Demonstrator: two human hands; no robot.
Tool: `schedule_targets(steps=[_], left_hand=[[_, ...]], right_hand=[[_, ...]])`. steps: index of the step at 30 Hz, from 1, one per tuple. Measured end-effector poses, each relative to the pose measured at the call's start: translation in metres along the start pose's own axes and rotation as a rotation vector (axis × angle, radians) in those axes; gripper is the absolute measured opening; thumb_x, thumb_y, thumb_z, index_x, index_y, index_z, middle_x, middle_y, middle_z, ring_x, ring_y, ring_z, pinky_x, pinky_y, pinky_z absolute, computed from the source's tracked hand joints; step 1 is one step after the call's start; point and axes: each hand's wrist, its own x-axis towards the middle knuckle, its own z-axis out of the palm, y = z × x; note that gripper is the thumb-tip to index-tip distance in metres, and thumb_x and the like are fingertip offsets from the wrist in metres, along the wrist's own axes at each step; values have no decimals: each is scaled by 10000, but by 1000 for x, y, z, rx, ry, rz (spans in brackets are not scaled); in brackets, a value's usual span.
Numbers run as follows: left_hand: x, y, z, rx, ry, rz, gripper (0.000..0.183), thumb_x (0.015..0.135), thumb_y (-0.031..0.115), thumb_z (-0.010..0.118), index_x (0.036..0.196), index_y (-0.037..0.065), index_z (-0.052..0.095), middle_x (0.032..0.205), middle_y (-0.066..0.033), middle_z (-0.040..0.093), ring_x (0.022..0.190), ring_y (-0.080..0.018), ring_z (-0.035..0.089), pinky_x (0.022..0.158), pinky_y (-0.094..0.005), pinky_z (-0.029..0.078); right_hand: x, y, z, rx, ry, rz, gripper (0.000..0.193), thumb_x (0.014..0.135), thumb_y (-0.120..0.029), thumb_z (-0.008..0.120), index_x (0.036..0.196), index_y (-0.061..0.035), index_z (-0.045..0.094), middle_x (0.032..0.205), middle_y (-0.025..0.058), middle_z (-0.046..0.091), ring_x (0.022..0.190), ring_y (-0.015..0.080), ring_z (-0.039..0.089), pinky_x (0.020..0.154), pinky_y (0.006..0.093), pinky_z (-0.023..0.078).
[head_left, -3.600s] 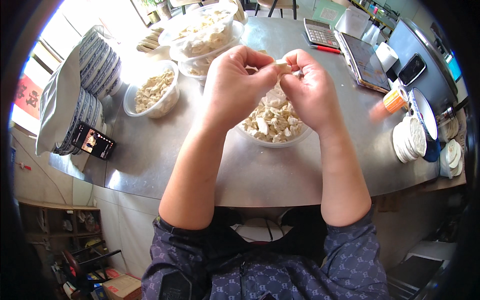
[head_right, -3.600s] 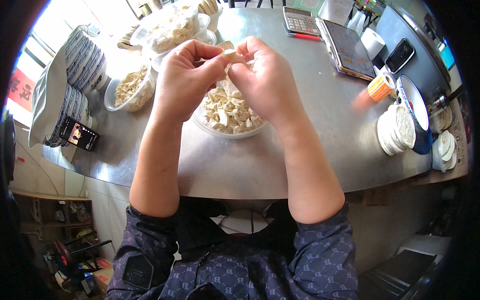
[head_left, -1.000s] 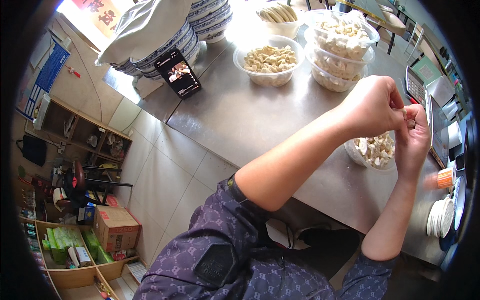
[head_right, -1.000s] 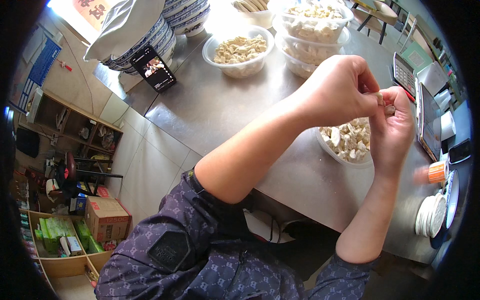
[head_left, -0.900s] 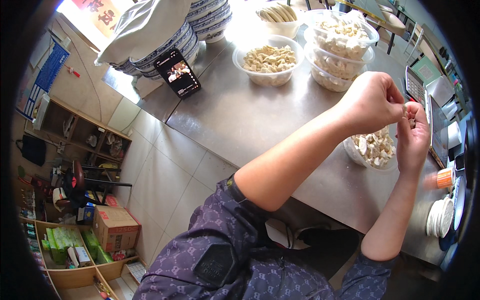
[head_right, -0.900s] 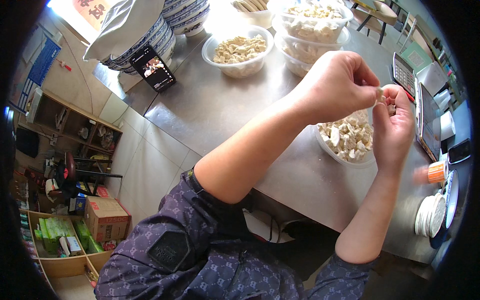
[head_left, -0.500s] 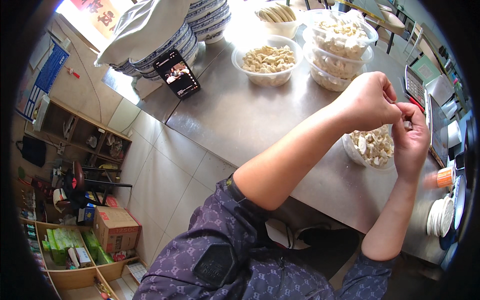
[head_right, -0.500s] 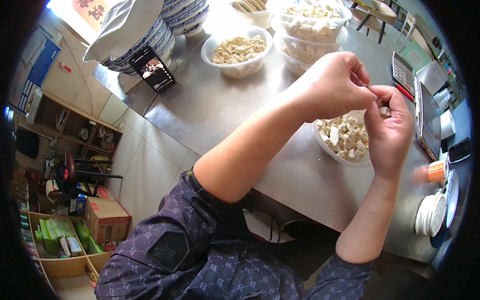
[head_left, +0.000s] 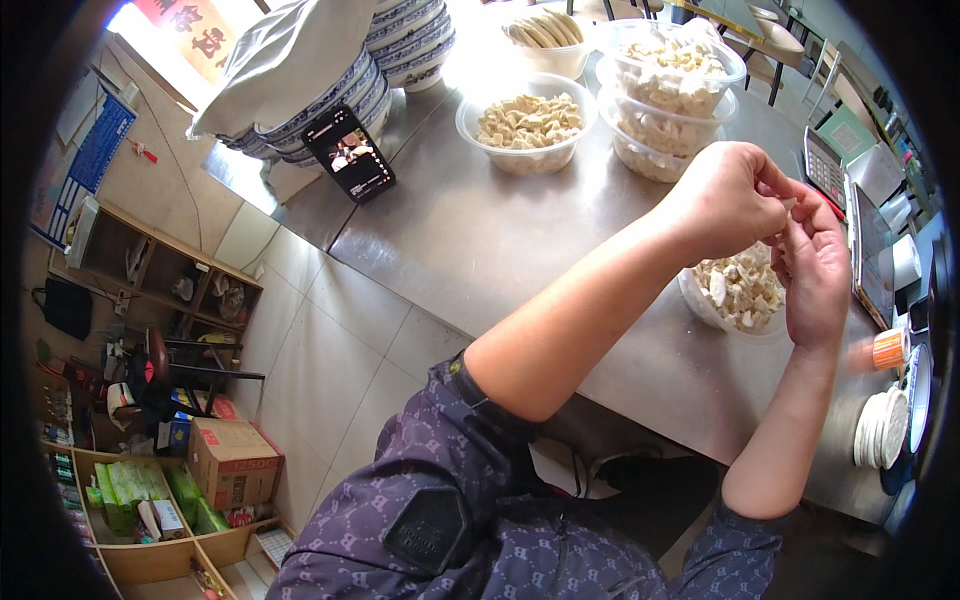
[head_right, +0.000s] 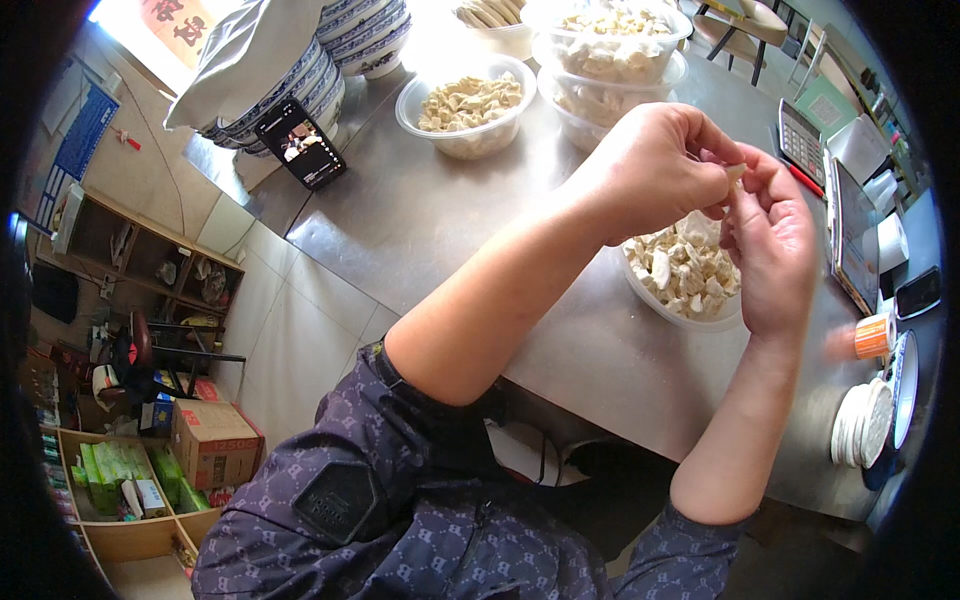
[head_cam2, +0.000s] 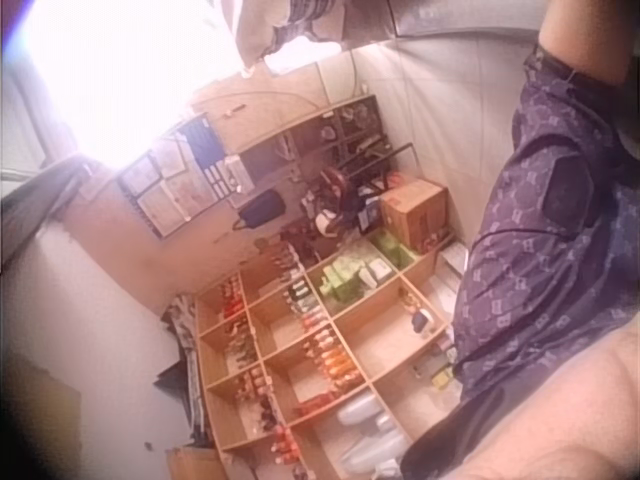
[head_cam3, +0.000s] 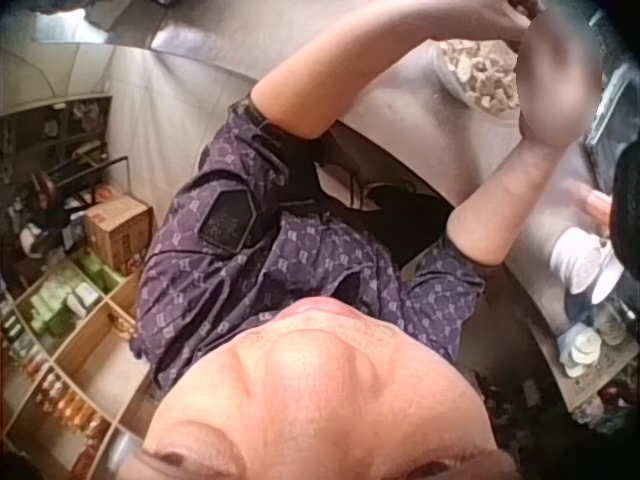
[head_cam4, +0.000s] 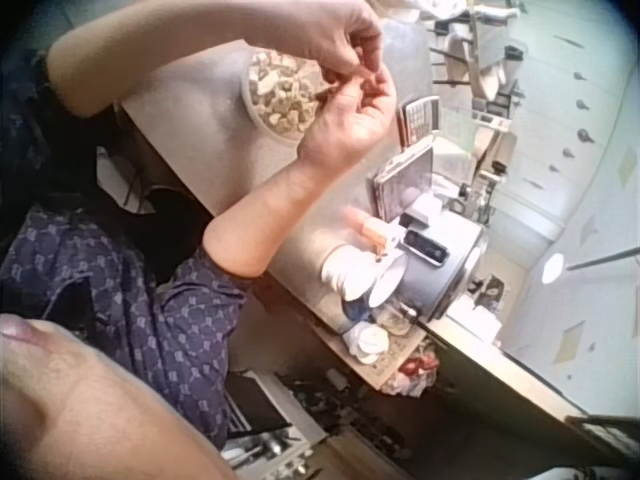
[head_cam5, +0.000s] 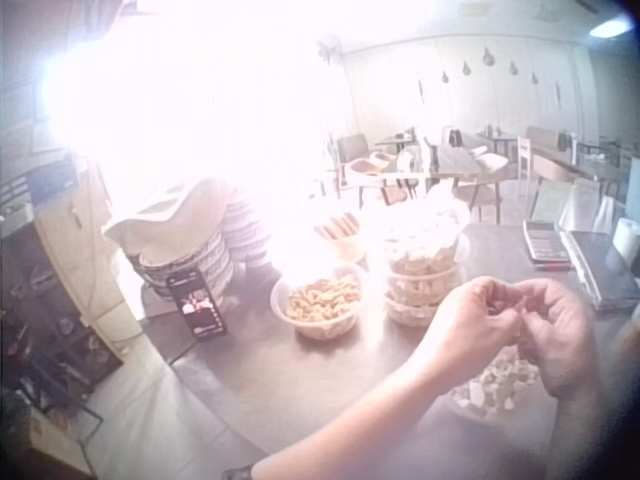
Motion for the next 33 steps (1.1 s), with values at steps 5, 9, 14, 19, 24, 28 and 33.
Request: schedule_targets(steps=[5, 9, 14, 19, 24, 28, 33], left_hand=[[-3, 5, -9, 373, 22, 61, 248, 852, 140, 789, 995, -50, 719, 834, -103, 750, 740, -121, 722, 664, -276, 576], [-2, 6, -10, 459, 26, 26, 298, 751, 204, 810, 902, -28, 701, 790, -133, 723, 717, -180, 686, 689, -330, 569], [-4, 12, -19, 351, -126, -54, 100, 801, 60, 707, 823, 15, 621, 749, -8, 625, 677, -72, 592, 608, -240, 494], [-6, 12, -27, 513, -253, -45, 76, 827, 74, 685, 852, 3, 674, 757, 0, 647, 695, -64, 582, 620, -248, 491], [4, -2, -29, 583, 46, -20, 194, 915, 175, 748, 935, -17, 724, 795, -8, 673, 729, -39, 558, 645, -238, 493], [3, -17, -22, 970, 237, 282, 305, 936, 247, 729, 1087, -18, 719, 957, -164, 754, 906, -309, 733, 813, -389, 578], [-3, -33, -7, 1159, 79, 216, 355, 897, 252, 740, 1126, -3, 649, 1054, -238, 713, 1053, -409, 677, 958, -489, 524]], right_hand=[[1, 4, 10, -160, 92, -115, 124, 1053, -108, 611, 1150, -47, 659, 948, -52, 635, 733, 1, 481, 629, 167, 386], [-6, 2, 14, -303, 106, -302, 116, 940, 8, 665, 1038, -54, 662, 857, -35, 606, 738, 38, 525, 643, 215, 446], [-7, -2, 22, -560, 145, -510, 160, 810, 60, 699, 932, -33, 651, 818, 64, 641, 701, 125, 607, 647, 280, 507], [-1, -7, 14, -559, 205, -508, 178, 829, 69, 686, 965, -29, 628, 831, 15, 624, 748, 93, 607, 677, 273, 516], [-4, -9, 7, -186, -38, -119, 217, 952, -19, 644, 1167, -20, 672, 972, 48, 681, 867, 100, 631, 802, 276, 540], [-5, -3, 11, -309, -1, -140, 252, 977, -83, 660, 1218, -9, 666, 1105, 105, 717, 964, 156, 682, 883, 306, 552], [-2, 8, 3, -564, 107, -106, 320, 987, -27, 637, 1305, -10, 602, 1296, 95, 601, 1276, 217, 556, 1109, 372, 449]])
